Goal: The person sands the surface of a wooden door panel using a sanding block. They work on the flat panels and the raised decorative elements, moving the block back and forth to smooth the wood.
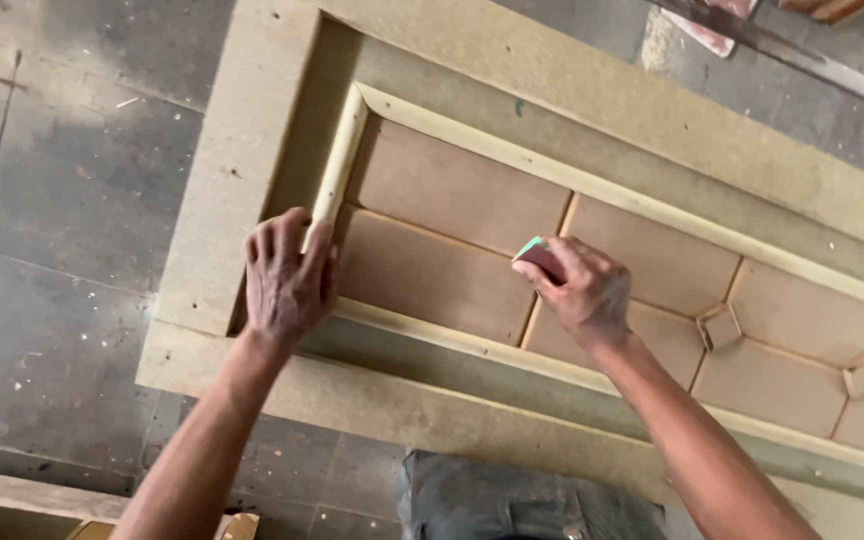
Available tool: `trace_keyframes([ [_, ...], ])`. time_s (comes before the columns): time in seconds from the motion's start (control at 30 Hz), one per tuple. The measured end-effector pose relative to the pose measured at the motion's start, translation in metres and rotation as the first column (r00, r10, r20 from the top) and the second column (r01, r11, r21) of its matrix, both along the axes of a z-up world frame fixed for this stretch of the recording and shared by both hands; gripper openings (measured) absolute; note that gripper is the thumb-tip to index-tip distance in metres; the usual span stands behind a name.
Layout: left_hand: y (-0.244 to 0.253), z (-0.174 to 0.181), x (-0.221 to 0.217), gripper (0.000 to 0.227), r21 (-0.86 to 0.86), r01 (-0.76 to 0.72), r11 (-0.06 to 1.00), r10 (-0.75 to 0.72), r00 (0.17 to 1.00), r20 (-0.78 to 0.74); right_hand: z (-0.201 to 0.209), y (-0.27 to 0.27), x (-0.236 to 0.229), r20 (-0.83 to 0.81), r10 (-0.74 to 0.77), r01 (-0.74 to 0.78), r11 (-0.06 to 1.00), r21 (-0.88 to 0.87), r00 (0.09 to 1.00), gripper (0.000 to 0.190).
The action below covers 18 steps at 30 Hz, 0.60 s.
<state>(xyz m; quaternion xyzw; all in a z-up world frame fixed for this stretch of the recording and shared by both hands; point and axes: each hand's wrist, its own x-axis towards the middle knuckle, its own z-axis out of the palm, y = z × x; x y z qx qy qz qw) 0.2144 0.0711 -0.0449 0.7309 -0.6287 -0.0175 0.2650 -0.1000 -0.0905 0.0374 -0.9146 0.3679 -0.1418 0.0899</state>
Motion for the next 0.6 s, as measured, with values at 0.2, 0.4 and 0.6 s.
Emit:
trace_keyframes([
  [0.2, -0.003, 0.006, -0.002, 0.031, 0.018, -0.158, 0.987, 0.159, 0.974, -0.164, -0.022, 0.0, 0.044, 0.044, 0.183, -0.179, 0.98, -0.089, 0.982, 0.018],
  [0.4, -0.007, 0.013, 0.003, 0.031, 0.053, -0.147, 0.988, 0.155, 0.967, -0.203, -0.028, 0.008, 0.035, 0.003, 0.146, -0.146, 0.989, 0.01, 0.989, 0.018],
  [0.6, -0.007, 0.01, 0.003, 0.042, 0.039, -0.097, 0.995, 0.102, 0.975, -0.196, -0.065, 0.022, 0.098, 0.197, 0.182, -0.184, 0.983, -0.009, 0.963, 0.025],
])
